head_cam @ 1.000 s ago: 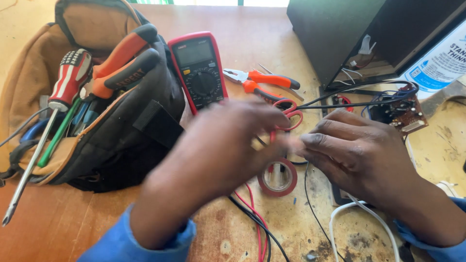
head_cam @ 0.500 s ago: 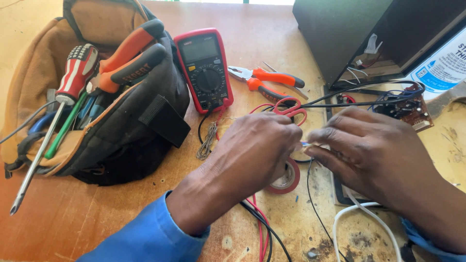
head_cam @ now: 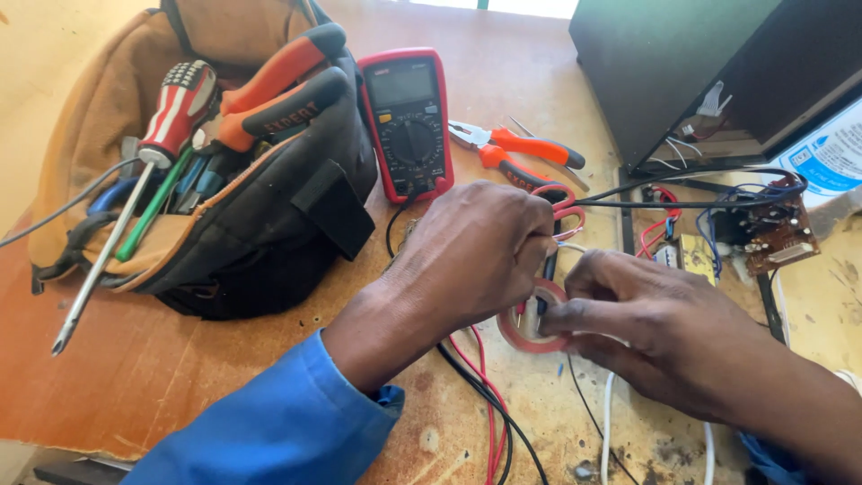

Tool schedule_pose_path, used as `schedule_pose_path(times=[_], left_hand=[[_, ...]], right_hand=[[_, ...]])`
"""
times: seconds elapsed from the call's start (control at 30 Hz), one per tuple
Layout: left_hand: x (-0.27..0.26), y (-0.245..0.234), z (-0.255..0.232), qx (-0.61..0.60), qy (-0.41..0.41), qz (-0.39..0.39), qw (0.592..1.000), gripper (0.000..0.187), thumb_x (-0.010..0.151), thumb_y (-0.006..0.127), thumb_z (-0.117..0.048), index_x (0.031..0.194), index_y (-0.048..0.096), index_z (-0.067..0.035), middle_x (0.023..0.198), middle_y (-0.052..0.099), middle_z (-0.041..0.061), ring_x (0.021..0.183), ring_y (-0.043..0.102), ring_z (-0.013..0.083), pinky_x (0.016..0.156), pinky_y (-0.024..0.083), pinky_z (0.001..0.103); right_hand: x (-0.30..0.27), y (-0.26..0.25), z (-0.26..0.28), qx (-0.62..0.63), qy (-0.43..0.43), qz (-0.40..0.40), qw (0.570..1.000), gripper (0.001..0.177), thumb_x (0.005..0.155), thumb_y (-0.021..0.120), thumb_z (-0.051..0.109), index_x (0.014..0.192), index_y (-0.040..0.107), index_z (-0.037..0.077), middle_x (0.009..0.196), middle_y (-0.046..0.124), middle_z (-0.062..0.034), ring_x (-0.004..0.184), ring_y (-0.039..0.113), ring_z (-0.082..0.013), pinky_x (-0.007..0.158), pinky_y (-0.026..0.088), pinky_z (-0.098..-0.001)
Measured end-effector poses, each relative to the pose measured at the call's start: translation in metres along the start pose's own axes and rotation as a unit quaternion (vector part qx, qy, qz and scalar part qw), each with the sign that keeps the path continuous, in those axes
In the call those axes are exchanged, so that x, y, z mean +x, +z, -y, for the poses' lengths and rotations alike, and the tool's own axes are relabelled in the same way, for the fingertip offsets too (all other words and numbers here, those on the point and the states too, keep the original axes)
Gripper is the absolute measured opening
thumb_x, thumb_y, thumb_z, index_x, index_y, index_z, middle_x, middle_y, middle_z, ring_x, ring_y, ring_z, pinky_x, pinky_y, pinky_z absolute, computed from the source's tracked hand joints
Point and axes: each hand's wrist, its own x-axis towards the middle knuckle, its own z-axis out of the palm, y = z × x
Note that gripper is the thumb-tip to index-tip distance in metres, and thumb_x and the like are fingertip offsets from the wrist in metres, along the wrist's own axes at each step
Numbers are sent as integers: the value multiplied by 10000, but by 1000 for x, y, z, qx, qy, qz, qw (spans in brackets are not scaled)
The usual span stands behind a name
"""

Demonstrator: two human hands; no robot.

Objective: The person strips and twists exposed wire ends, then wraps them with red electrical tape. They use pliers to cut a wire segment and continue taping the connection. The work occurs on a cluttered workbench with tools and a multimeter nearby.

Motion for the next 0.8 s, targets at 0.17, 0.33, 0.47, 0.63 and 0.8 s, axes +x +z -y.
schedule_pose_path(times=[0.17,0.33,0.47,0.63,0.8], left_hand=[[-1,-3,-1,17,-15,34,999,171,848,606,-227,713,639,-128,719,687,140,703,617,476,553,404,589],[0,-8,2,-6,-63,65,996,193,838,644,-317,868,705,-137,815,732,153,810,638,467,594,425,567],[-2,-12,-1,-67,-23,9,997,309,840,663,-238,1119,703,-112,1097,738,105,982,686,383,730,510,505],[2,-22,-17,-131,56,-106,984,135,984,564,-163,990,680,-95,958,673,118,854,581,316,853,464,440],[-3,-24,-41,-137,38,-112,983,111,912,579,-138,963,651,-71,895,656,120,840,592,317,756,475,439]], right_hand=[[-6,-9,1,200,183,56,961,284,848,771,479,1018,902,294,920,640,33,836,663,-131,809,472,-285],[-8,-13,-2,240,230,58,941,271,841,835,468,825,833,197,763,537,37,714,543,-120,686,418,-262],[-8,-15,-3,226,284,55,930,266,821,852,466,767,884,207,714,564,26,708,583,-121,696,421,-257],[-11,-13,-2,282,303,-67,908,171,790,895,275,784,870,106,679,487,18,583,474,-129,534,394,-279],[-9,-14,-1,211,319,-111,917,244,797,890,317,706,761,132,654,452,34,574,380,-126,541,309,-272]])
